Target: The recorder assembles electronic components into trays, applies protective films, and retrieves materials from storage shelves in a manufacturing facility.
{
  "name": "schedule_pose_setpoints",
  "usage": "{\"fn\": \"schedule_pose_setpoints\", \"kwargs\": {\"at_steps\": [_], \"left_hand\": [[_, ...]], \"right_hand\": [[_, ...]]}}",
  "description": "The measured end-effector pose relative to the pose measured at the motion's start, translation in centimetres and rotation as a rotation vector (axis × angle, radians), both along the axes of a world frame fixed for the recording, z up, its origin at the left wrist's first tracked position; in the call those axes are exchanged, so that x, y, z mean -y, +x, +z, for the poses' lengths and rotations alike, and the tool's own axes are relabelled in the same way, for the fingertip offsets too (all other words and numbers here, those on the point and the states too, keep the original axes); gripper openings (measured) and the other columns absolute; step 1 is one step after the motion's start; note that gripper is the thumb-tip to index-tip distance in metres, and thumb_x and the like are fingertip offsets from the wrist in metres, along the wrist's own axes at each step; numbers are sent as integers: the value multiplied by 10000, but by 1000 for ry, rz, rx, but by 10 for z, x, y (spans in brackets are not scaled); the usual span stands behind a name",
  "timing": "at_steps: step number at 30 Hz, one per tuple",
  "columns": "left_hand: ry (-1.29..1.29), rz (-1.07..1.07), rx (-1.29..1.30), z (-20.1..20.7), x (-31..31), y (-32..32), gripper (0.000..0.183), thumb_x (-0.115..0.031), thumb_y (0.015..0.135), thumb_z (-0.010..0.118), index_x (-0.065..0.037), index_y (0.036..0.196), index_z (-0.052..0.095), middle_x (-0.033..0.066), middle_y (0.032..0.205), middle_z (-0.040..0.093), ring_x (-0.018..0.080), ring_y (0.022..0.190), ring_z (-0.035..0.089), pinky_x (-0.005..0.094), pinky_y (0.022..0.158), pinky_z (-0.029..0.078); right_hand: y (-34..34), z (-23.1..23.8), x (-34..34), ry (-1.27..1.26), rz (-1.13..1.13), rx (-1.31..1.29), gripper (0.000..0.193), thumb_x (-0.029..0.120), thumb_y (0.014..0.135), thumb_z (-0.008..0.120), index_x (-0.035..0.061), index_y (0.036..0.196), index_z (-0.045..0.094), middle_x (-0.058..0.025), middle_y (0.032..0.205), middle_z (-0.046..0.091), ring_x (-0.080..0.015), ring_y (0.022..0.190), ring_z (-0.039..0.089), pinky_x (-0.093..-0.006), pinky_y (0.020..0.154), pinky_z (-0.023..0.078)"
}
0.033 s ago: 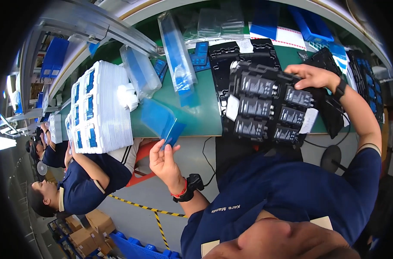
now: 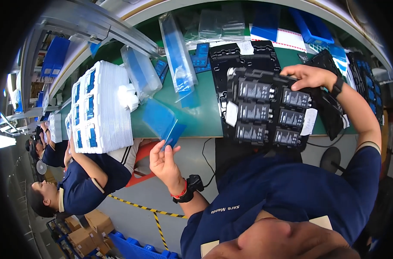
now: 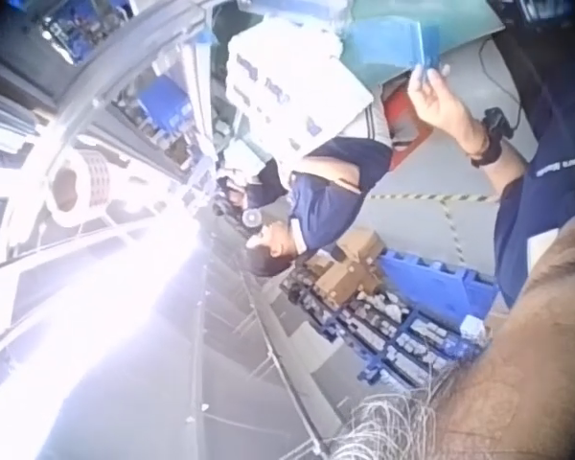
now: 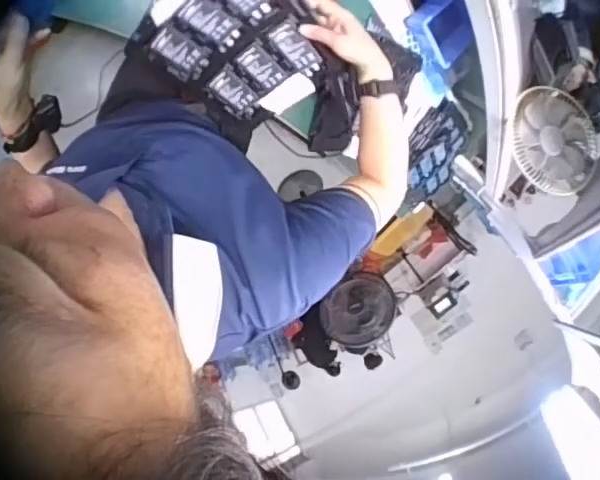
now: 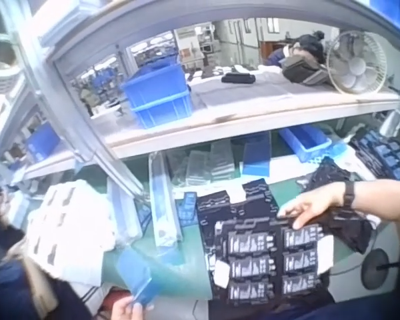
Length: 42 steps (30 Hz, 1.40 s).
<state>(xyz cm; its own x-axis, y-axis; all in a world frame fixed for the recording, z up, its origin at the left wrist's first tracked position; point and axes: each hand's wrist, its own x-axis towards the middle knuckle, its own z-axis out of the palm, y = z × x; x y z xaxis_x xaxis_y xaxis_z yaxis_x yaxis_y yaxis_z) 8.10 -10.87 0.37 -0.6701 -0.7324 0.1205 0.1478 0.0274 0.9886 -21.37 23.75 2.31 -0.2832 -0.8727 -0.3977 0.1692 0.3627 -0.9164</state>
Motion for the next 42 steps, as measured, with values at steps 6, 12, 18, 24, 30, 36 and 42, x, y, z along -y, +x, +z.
{"fn": "schedule_pose_setpoints", "kwargs": {"at_steps": [6,12,18,24,30,36,42], "left_hand": [[34,-64,0,-1,-9,0,159,39,850,527,73,1006,529,158,892,623,174,761,628,303,650,571],[147,-222,5,4,-32,-22,127,25,860,530,65,980,543,156,879,631,217,766,647,282,646,554],[110,-386,-12,7,-61,-36,114,-22,868,547,54,952,540,171,851,644,239,759,658,286,627,554],[37,-499,-22,12,-87,-40,85,3,849,573,66,905,582,113,826,650,148,745,637,238,656,534],[-591,-470,158,17,-88,-34,214,-154,701,752,18,778,651,108,643,633,182,560,622,252,526,462],[-476,-378,-51,-2,-74,-23,496,-422,734,685,58,851,642,171,767,643,221,668,637,311,595,490],[143,-436,78,-16,-104,-28,222,62,848,521,63,1069,528,146,967,598,215,869,618,286,681,546]], "right_hand": [[-22,12,54,255,301,-469,346,48,749,658,-23,1072,554,-103,977,610,-172,913,568,-292,785,444],[-3,6,59,101,196,-1200,380,69,689,672,-6,1050,579,-129,1006,540,-308,963,510,-367,848,421],[84,42,89,-342,-47,-1058,347,127,717,683,14,1027,576,-135,977,581,-306,930,533,-374,816,437],[122,30,87,-418,-197,-917,176,90,737,664,-2,872,598,-102,785,623,-274,701,588,-355,659,469],[143,29,62,-577,-293,-1240,151,52,664,708,38,788,623,-95,852,604,-256,781,577,-331,671,473],[107,46,15,-374,-580,-689,75,90,764,664,41,774,607,-36,778,565,-103,708,544,-232,599,432],[35,-3,-1,92,-638,-314,115,120,841,605,49,777,541,47,555,486,-16,432,436,-163,372,324]]}}
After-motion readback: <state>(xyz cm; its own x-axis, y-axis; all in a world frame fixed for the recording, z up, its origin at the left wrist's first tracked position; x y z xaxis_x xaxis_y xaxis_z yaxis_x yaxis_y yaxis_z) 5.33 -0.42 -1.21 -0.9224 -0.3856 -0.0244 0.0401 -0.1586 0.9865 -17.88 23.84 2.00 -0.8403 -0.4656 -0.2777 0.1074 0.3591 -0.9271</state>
